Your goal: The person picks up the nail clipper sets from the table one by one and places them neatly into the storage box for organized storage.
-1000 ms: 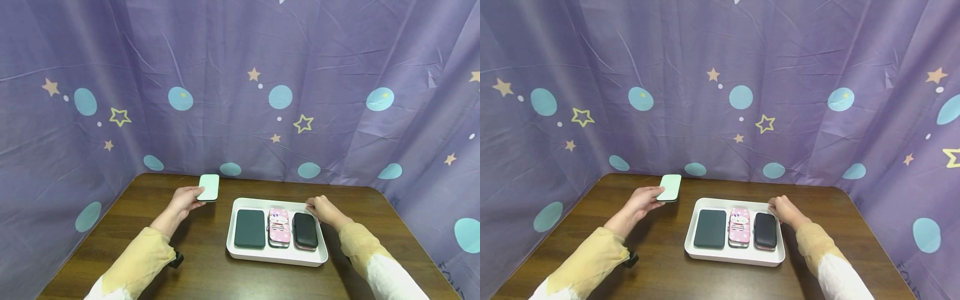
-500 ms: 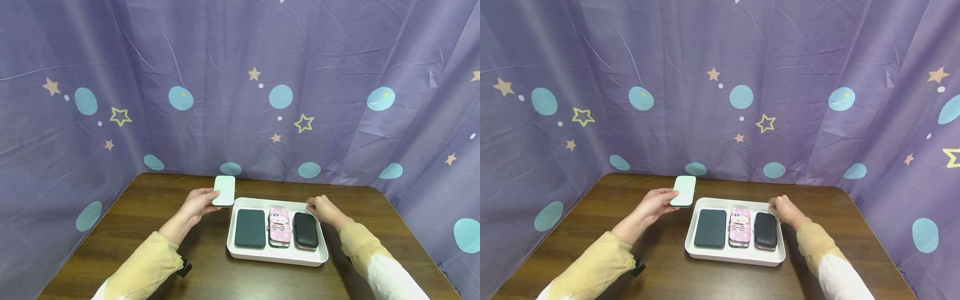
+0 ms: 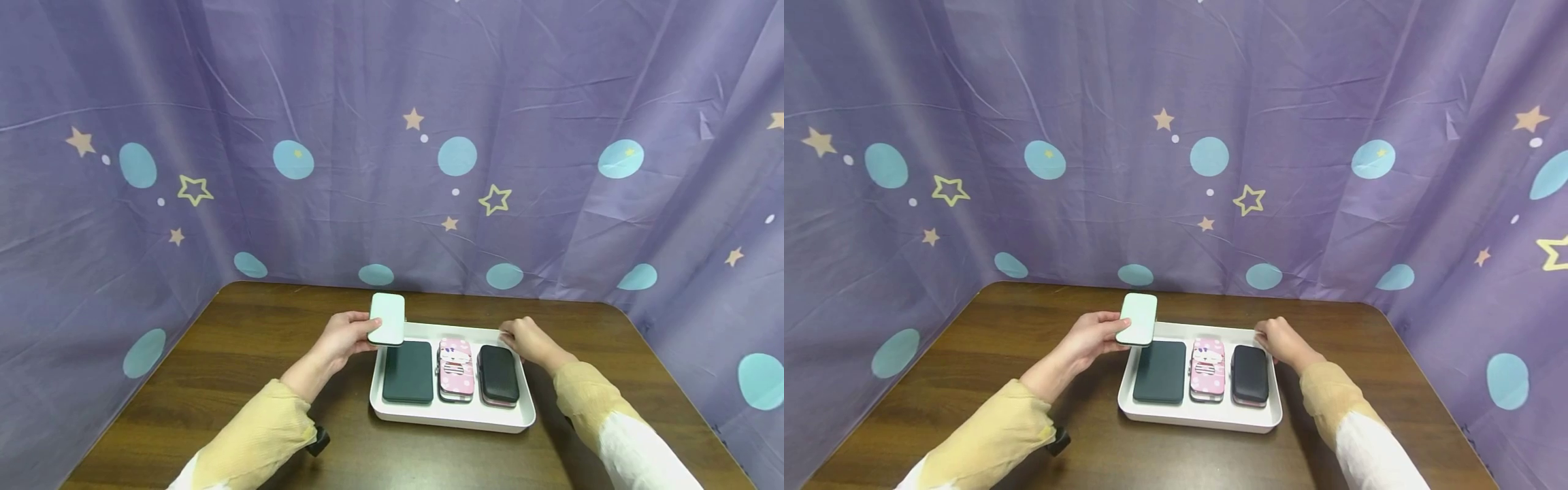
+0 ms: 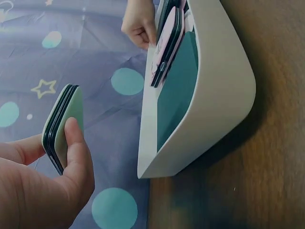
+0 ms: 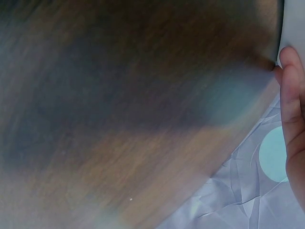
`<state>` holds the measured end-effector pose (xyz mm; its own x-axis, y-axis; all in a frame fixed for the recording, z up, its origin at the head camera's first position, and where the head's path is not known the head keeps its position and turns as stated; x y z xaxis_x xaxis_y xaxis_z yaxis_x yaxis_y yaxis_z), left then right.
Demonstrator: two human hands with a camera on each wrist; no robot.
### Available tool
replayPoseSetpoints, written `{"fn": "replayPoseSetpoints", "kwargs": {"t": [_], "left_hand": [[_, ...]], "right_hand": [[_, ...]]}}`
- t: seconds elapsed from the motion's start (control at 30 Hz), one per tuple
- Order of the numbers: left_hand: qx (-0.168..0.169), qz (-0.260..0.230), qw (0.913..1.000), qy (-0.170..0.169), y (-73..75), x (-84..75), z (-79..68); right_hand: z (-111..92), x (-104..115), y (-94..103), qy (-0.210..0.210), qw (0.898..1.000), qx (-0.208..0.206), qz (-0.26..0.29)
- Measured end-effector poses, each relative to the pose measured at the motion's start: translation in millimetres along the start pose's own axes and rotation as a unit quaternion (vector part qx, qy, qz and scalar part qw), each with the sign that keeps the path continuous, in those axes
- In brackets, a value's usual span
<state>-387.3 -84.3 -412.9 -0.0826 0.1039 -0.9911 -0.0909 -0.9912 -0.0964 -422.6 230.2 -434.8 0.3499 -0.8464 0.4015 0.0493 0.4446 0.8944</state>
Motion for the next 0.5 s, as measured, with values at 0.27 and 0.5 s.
{"fn": "replayPoseSetpoints", "kwargs": {"t": [0.27,0.5], "left_hand": [[0.005,0.000,0.9999,0.011,-16.2,11.5,-2.8],[0.013,0.027,0.9995,0.009,-24.8,17.5,-5.3]], "right_hand": [[0,1,1.4,0.001,1.000,0.000,-0.005],[0,1,0.8,-0.003,1.000,0.000,-0.006]]}}
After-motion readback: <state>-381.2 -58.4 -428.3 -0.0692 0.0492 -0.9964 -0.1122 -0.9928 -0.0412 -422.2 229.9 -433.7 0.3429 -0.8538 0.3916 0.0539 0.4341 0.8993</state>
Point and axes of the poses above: each hand's wrist, its own z-axis towards the middle knuckle, its own y-axis out of the back of the hand, x = y × z, the point moved 10 cm from there along z, towards the middle knuckle, and after that the axes turned 15 degrees about -y, right-handed, at the moved point
